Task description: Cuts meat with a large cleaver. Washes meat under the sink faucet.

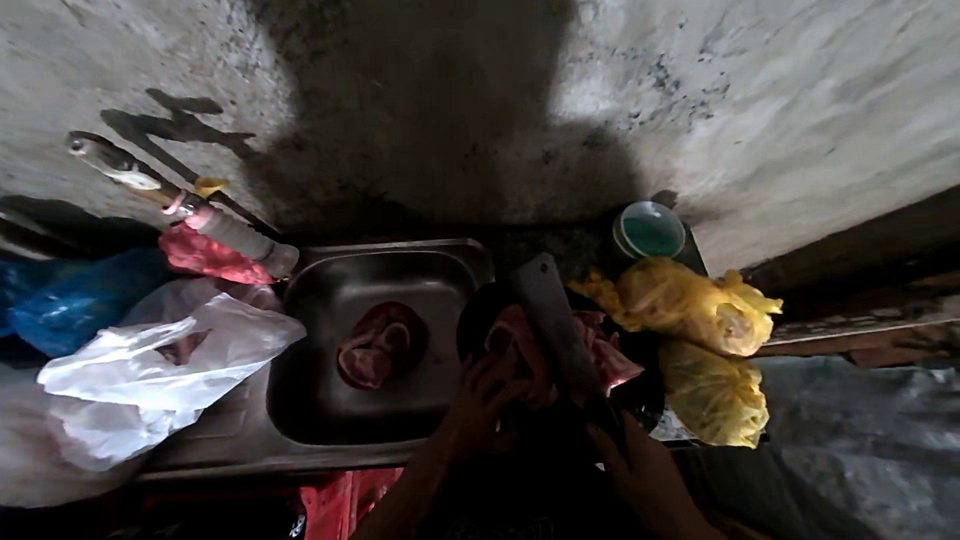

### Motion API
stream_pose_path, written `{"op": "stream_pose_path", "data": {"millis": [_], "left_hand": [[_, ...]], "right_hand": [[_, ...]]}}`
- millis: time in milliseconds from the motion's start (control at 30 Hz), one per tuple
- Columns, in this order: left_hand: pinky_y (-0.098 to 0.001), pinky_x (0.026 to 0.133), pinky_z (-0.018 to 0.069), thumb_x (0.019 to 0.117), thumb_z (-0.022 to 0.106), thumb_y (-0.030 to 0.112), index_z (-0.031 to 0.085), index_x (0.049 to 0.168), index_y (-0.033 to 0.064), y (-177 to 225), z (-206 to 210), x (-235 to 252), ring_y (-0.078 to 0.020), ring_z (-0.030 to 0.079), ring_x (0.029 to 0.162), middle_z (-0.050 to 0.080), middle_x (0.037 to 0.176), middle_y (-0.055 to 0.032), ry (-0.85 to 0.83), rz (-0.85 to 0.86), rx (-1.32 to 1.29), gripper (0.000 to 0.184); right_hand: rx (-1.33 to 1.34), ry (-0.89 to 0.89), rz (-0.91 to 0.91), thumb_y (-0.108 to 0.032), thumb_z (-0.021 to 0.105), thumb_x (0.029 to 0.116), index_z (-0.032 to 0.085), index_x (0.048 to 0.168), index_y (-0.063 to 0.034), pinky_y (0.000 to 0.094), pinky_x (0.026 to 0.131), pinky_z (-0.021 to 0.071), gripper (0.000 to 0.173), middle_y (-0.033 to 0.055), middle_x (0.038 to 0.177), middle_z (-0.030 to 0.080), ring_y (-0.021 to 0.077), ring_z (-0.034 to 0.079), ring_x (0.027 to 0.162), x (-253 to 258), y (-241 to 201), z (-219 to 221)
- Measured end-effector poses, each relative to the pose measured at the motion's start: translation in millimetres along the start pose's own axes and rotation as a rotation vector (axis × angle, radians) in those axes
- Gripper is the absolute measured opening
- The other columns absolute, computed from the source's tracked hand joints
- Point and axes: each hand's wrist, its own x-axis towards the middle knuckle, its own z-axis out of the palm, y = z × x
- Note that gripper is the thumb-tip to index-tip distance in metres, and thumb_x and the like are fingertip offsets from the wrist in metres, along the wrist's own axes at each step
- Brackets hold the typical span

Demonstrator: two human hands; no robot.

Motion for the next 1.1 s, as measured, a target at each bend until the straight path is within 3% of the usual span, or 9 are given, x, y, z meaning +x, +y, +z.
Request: {"op": "stream_pose_path", "data": {"millis": [167,267,367,500,567,667,767,900,1100], "left_hand": [[-0.0792,0.103,0.0331,0.0862,0.069,0.000,0.070,0.123,0.0163,-4.9,10.7,31.0,-0.0438,0.058,0.129,0.067,0.132,-0.0155,-0.103,0.120,0.053,0.040],[-0.0784,0.105,0.0302,0.0833,0.072,0.002,0.067,0.119,0.0112,-11.7,10.6,43.1,-0.0395,0.057,0.132,0.067,0.134,-0.0118,-0.195,0.215,0.028,0.038],[-0.0821,0.103,0.0280,0.0723,0.081,-0.003,0.066,0.125,0.0053,-11.8,6.5,57.2,-0.0454,0.056,0.131,0.066,0.134,-0.0175,-0.355,0.245,-0.043,0.055],[-0.0756,0.097,0.0403,0.0670,0.087,0.005,0.069,0.127,0.0081,-7.0,-0.2,75.6,-0.0481,0.058,0.125,0.067,0.129,-0.0194,-0.462,0.222,0.004,0.062],[-0.0754,0.099,0.0381,0.0694,0.089,0.015,0.069,0.127,0.0059,-1.7,-7.2,79.9,-0.0507,0.056,0.126,0.065,0.131,-0.0232,-0.491,0.105,0.040,0.061],[-0.0704,0.102,0.0399,0.0661,0.089,0.031,0.068,0.124,-0.0019,-0.8,-9.0,77.5,-0.0527,0.054,0.127,0.060,0.133,-0.0299,-0.357,-0.132,0.046,0.070],[-0.0572,0.107,0.0438,0.0584,0.094,0.028,0.058,0.133,-0.0080,-0.1,-10.3,79.5,-0.0474,0.051,0.129,0.053,0.138,-0.0334,-0.156,-0.438,-0.083,0.090],[-0.0449,0.089,0.0544,0.0579,0.091,0.016,0.051,0.131,-0.0077,-3.0,-14.7,78.8,-0.0330,0.062,0.110,0.058,0.126,-0.0285,0.108,-0.564,-0.252,0.087],[-0.0370,0.085,0.0557,0.0637,0.089,0.022,0.049,0.136,-0.0013,-12.3,-22.8,67.1,-0.0219,0.062,0.106,0.058,0.125,-0.0204,0.168,-0.671,-0.396,0.086]], "right_hand": [[0.071,0.023,0.023,-0.031,0.051,0.1069,0.054,0.130,0.0103,0.0474,0.066,0.0557,0.048,0.0190,0.081,0.065,0.0293,0.066,0.068,-0.7,7.1,8.0],[0.102,0.008,0.043,-0.032,0.050,0.1076,0.054,0.132,0.0092,0.0464,0.067,0.0565,0.047,0.0178,0.082,0.065,0.0278,0.066,0.067,0.1,13.0,9.1],[0.151,0.006,0.038,-0.034,0.049,0.1072,0.054,0.132,0.0077,0.0449,0.065,0.0558,0.048,0.0156,0.081,0.064,0.0251,0.064,0.066,0.8,16.5,10.1],[0.235,-0.062,0.107,-0.034,0.047,0.1087,0.054,0.133,0.0036,0.0408,0.062,0.0566,0.045,0.0115,0.080,0.062,0.0207,0.063,0.062,-0.5,14.0,5.6],[0.246,-0.084,0.124,-0.033,0.047,0.1092,0.053,0.133,0.0026,0.0397,0.062,0.0558,0.043,0.0108,0.079,0.062,0.0203,0.062,0.061,-3.2,8.5,1.2],[0.172,-0.074,0.068,-0.032,0.050,0.1082,0.052,0.137,0.0050,0.0421,0.065,0.0560,0.047,0.0142,0.081,0.064,0.0239,0.064,0.065,-9.9,-0.5,-4.4],[-0.009,-0.006,-0.025,-0.037,0.054,0.1057,0.056,0.128,0.0108,0.0535,0.070,0.0557,0.053,0.0227,0.082,0.067,0.0381,0.069,0.074,-15.4,-9.5,-3.8],[-0.179,0.072,-0.165,-0.040,0.053,0.1048,0.058,0.123,0.0123,0.0555,0.066,0.0563,0.055,0.0229,0.076,0.067,0.0424,0.070,0.071,-15.7,-23.6,-2.5],[-0.326,0.076,-0.233,-0.040,0.050,0.1056,0.056,0.127,0.0103,0.0555,0.063,0.0567,0.055,0.0228,0.079,0.068,0.0433,0.071,0.073,-8.5,-51.7,-5.7]]}}
